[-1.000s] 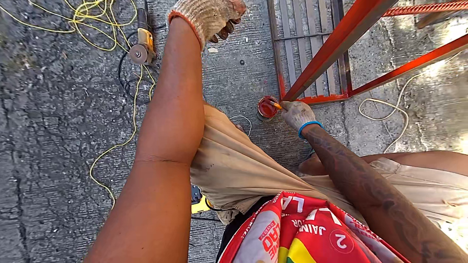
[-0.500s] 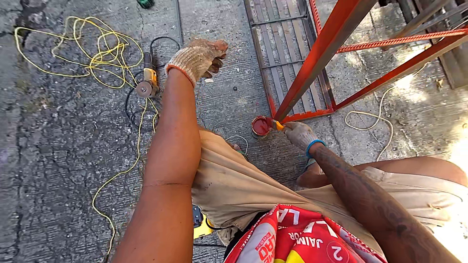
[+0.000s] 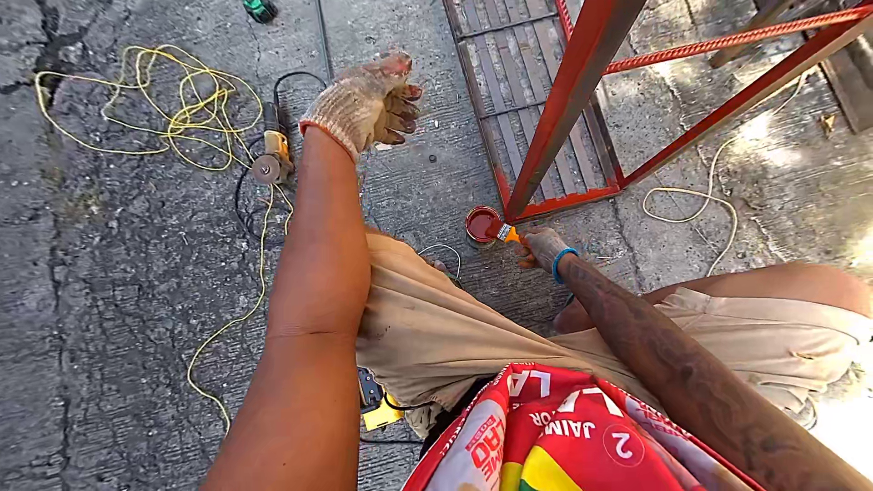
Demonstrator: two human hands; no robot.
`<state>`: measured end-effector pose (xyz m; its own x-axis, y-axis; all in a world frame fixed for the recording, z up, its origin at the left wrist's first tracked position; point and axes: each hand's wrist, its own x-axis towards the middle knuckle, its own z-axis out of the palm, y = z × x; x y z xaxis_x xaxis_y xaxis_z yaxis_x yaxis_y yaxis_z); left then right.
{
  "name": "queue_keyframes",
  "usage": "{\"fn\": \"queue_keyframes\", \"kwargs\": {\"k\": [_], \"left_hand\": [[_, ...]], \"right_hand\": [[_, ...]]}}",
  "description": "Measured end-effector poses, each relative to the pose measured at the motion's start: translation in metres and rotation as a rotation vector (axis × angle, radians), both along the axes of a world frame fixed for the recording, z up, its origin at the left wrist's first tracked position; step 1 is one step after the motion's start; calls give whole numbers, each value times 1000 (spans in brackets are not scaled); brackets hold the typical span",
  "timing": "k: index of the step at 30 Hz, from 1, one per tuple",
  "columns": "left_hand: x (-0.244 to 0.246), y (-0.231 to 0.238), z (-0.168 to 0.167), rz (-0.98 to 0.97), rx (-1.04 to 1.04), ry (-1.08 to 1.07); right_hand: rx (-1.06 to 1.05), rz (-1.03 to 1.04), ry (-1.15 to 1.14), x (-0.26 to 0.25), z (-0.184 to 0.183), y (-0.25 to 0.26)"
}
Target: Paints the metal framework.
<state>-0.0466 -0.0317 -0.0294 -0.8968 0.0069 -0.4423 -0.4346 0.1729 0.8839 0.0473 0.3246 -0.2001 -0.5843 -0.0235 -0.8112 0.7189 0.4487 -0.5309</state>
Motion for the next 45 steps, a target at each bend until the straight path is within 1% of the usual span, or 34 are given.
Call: {"fn": "queue_keyframes", "kwargs": {"k": [2, 5, 7, 12, 14, 17, 19, 21, 23, 26, 28, 31, 32, 34, 37, 39, 43, 44, 45], "left_hand": [[6, 0, 8, 22, 150, 2], [5, -2, 27, 26, 387, 73], [4, 2, 37, 47, 494, 130], [6, 11, 51, 37, 641, 215], [9, 12, 52, 38, 671, 220], [13, 14, 52, 24, 689, 223], [12, 12, 50, 4, 682, 239], [6, 5, 48, -8, 620, 277], [-2, -5, 38, 14, 538, 320], [-18, -11, 23, 180, 336, 310], [-27, -16, 12, 292, 223, 290], [-32, -31, -2, 450, 84, 299], [-30, -35, -3, 487, 56, 309], [-24, -40, 1, 537, 19, 340], [-9, -48, 10, 561, -15, 390], [-3, -54, 12, 567, -26, 405], [3, -56, 17, 549, -22, 381], [5, -54, 19, 535, -39, 365], [8, -49, 22, 527, -63, 340]], "right_hand": [[17, -15, -8, 1, 3, 0], [25, 2, 6, -2, 12, -7], [30, -8, 27, -3, 13, -12], [-19, -22, 64, -9, 22, -23], [-20, 0, 71, -10, 11, -25], [23, 54, 47, -6, -7, -15], [40, 53, 20, -5, -3, -7], [46, 37, 15, -10, 8, -5], [50, 22, 18, -11, 17, -3], [-8, -21, 54, -8, 23, 3], [-109, -52, 62, -4, 26, 9], [-234, -34, 88, 0, 24, 17], [-268, -21, 101, 0, 32, 18], [-359, -42, 148, -3, 63, 17], [-585, -94, 257, -5, 123, 18], [-709, -80, 366, 0, 167, 26], [-859, -68, 722, 2, 251, 45], [-843, -65, 842, -1, 272, 51], [-783, -52, 965, -3, 295, 57]]}}
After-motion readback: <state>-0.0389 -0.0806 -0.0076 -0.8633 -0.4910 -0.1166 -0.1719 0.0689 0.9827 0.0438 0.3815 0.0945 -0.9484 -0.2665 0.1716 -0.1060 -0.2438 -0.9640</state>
